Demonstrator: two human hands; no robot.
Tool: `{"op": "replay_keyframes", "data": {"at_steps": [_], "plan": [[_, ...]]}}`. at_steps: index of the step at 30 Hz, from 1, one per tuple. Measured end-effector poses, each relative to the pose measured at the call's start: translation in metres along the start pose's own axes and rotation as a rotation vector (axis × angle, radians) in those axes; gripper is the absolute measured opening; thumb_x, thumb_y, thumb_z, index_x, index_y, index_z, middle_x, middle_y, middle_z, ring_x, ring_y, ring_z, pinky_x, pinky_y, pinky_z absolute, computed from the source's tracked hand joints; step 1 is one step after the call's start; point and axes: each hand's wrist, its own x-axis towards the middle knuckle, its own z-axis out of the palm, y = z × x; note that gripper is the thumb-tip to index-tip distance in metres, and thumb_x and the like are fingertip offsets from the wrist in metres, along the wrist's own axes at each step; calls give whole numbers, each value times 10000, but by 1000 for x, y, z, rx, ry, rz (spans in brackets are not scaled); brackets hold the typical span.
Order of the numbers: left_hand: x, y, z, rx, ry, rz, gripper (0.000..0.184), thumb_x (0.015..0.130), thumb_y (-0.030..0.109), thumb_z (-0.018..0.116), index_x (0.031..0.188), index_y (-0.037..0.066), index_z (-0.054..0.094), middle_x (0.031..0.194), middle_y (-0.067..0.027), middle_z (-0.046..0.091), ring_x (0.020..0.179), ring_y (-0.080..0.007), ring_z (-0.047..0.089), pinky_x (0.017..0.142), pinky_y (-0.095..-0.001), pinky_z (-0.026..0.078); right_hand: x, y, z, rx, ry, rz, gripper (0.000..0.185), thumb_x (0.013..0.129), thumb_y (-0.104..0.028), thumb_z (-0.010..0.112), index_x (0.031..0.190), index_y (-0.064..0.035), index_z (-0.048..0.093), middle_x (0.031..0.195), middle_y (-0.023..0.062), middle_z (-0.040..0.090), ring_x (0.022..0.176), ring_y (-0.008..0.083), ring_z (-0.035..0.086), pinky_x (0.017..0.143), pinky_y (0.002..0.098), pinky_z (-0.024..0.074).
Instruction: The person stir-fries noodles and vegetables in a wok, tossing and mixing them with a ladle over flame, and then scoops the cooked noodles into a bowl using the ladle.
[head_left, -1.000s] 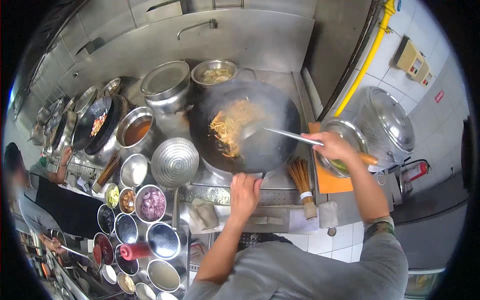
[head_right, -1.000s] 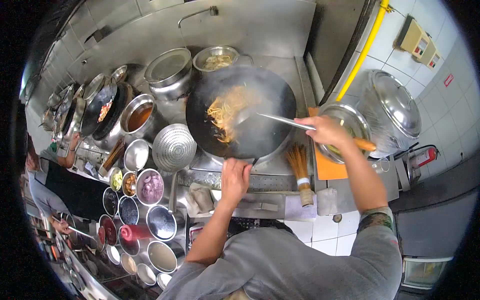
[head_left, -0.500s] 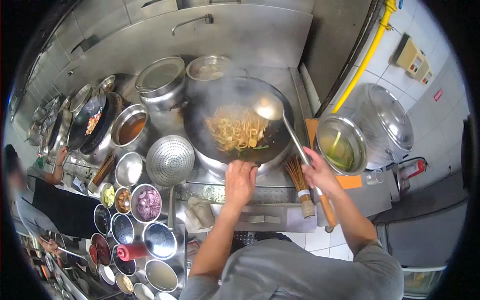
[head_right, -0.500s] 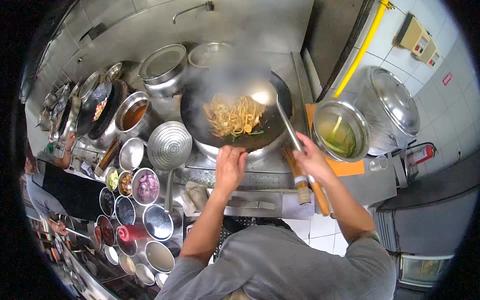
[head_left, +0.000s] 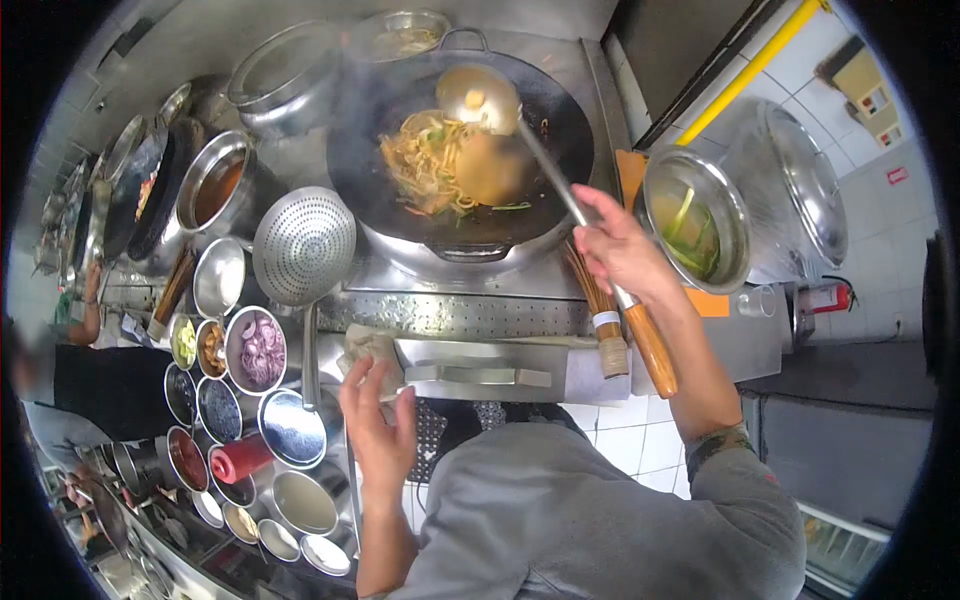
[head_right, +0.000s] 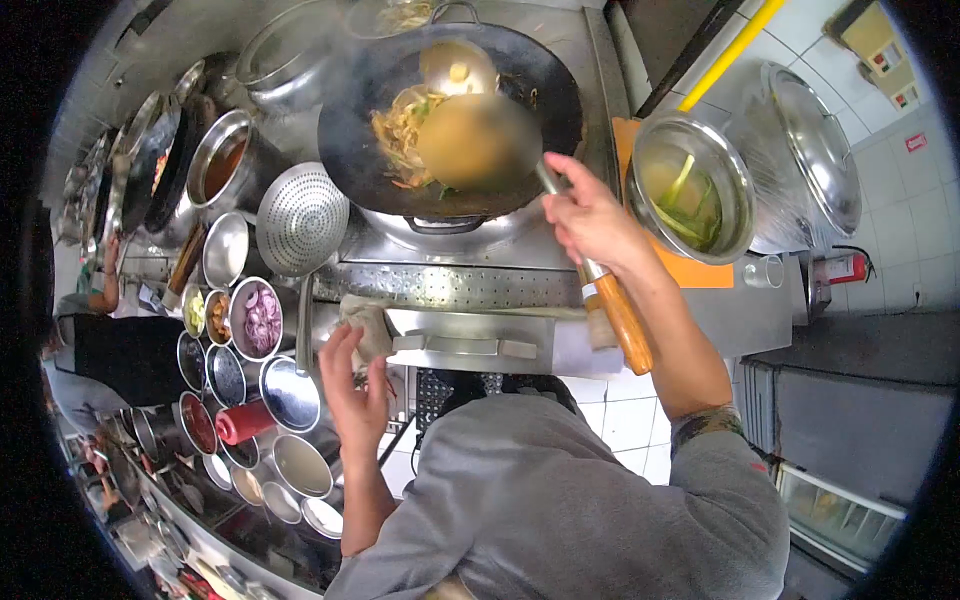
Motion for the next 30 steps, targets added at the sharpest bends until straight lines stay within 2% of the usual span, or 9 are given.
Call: {"op": "replay_keyframes", "data": {"at_steps": [10,15,16,17,20,21,24,25,30], "plan": [[68,38,23,-10,5,287,418,852,107,797,1239,25,663,1262,-180,630,1184,-387,589,1006,-466,475,122,-23,-4,-55,-82,82,582,982,-84,578,1522,-61,360,816,18,529,543,93,490,417,292,425],[82,41,29,64,-16,350,431,869,147,792,1262,27,659,1286,-189,629,1173,-386,602,996,-460,481,34,-8,-26,-194,-246,-27,596,1023,-52,534,1577,-126,328,696,-6,523,432,99,469,375,296,401],[87,42,31,65,0,375,436,871,153,791,1266,27,658,1291,-189,628,1180,-385,600,998,-454,478,12,-5,-40,-312,-252,-47,622,1029,-37,518,1601,-163,311,750,7,557,490,98,516,433,268,432],[92,43,38,64,8,397,441,872,159,791,1271,27,657,1297,-189,626,1187,-383,598,1000,-448,475,-1,7,-50,-604,-143,-295,624,1021,-57,560,1601,-159,356,1103,119,688,928,195,686,828,338,558],[112,55,75,61,-5,462,319,905,180,749,1173,27,669,1158,-176,639,1086,-378,603,931,-448,472,-15,-3,-73,-744,-60,-488,626,1006,-46,586,1590,-180,404,1371,113,641,1153,225,630,1017,347,472],[116,46,95,86,-47,452,286,913,180,736,1145,27,668,1109,-173,638,1052,-378,601,907,-453,471,-36,-44,-62,-837,-20,-253,619,989,-35,605,1567,-196,450,1412,110,636,1146,213,637,994,340,483],[101,51,98,55,-40,437,138,934,153,695,983,26,672,889,-157,607,894,-382,575,799,-481,454,-39,-47,-102,-841,-180,-363,600,983,-32,606,1544,-209,489,1390,125,647,1156,228,639,997,338,482],[95,64,87,-8,-9,459,120,931,143,700,958,29,673,878,-152,605,880,-379,572,791,-482,452,-37,-48,-116,-741,-231,-138,602,976,-53,620,1541,-218,493,1334,136,667,1129,250,652,989,355,491],[86,55,115,-46,41,454,101,904,141,726,908,53,675,886,-132,605,879,-361,575,758,-453,450,-13,-42,-94,-1019,-152,-205,593,972,-91,628,1523,-275,509,1199,190,689,1027,341,665,939,429,509]]}}
